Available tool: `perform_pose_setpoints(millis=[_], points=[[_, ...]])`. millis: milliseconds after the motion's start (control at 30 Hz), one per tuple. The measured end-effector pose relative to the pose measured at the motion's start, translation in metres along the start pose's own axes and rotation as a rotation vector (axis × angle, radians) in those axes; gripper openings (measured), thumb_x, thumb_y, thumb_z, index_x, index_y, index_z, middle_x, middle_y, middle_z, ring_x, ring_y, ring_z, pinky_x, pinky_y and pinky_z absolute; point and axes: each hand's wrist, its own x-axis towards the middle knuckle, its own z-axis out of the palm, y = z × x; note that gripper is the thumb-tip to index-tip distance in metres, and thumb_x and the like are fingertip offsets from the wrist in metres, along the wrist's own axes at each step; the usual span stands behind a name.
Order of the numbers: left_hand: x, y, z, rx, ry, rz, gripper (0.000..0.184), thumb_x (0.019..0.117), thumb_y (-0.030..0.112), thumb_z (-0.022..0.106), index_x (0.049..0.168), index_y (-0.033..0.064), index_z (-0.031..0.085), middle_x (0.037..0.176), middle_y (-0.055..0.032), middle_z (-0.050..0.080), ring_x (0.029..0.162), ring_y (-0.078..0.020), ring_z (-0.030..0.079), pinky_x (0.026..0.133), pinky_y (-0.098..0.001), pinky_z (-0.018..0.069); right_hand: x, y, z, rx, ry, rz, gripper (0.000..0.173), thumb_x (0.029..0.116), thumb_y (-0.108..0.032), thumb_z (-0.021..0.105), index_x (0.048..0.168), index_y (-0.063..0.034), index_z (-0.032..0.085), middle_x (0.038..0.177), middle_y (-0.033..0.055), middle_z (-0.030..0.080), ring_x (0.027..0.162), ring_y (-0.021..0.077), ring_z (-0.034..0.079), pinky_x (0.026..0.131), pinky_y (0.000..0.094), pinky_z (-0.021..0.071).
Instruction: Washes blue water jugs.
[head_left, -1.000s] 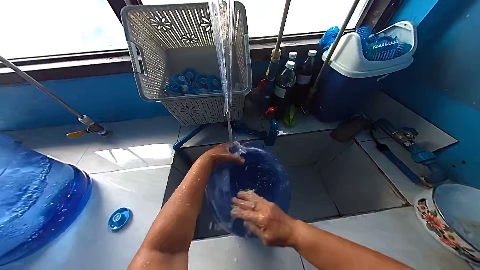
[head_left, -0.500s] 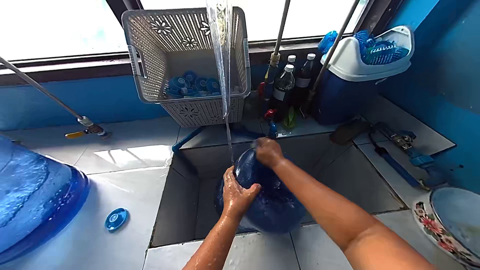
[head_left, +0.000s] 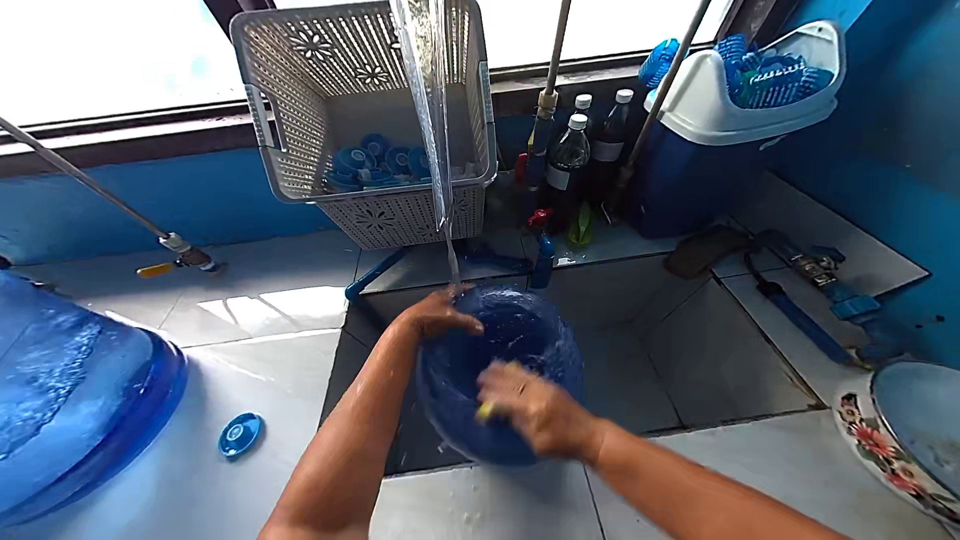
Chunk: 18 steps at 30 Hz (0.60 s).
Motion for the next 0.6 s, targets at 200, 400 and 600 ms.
perform_pose_setpoints(millis=[200, 400, 600], points=[[-0.038, 0.004, 0.105, -0.11, 0.463, -0.008, 0.11, 0.0618, 0.029, 0.089, 0.151, -0.0051, 0.033, 0.147, -0.0261, 0.046, 0.134, -0.0316, 0.05, 0.111, -0.0444, 0.0432, 0.101, 0.055, -0.026, -0.2, -0.142, 0.556, 0.039, 0.1032, -0.019, 0.05, 0.134, -0.001, 0.065, 0.135, 0.0245, 0.063, 0.131, 0.0417, 0.056, 0.11, 0.0592, 0.0423], [-0.066, 0.001, 0.121, -0.155, 0.549, -0.048, 0.113, 0.0695, 0.036, 0.085, 0.155, -0.0071, 0.025, 0.157, -0.029, 0.032, 0.144, -0.0333, 0.038, 0.118, -0.0422, 0.0342, 0.13, 0.084, -0.048, -0.059, -0.199, 0.757, 0.03, 0.1048, -0.015, 0.051, 0.12, 0.0036, 0.069, 0.121, 0.0271, 0.069, 0.118, 0.0432, 0.064, 0.101, 0.0636, 0.0475], [0.002, 0.019, 0.007, 0.025, 0.005, 0.001, 0.047, 0.1034, 0.029, 0.059, 0.136, -0.0051, 0.055, 0.127, -0.0238, 0.063, 0.118, -0.0313, 0.06, 0.103, -0.048, 0.0473, 0.025, -0.015, 0.024, 0.03, 0.067, -0.027, 0.034, 0.0996, -0.008, 0.049, 0.122, 0.0016, 0.072, 0.134, 0.0205, 0.067, 0.135, 0.0356, 0.057, 0.117, 0.049, 0.0429]])
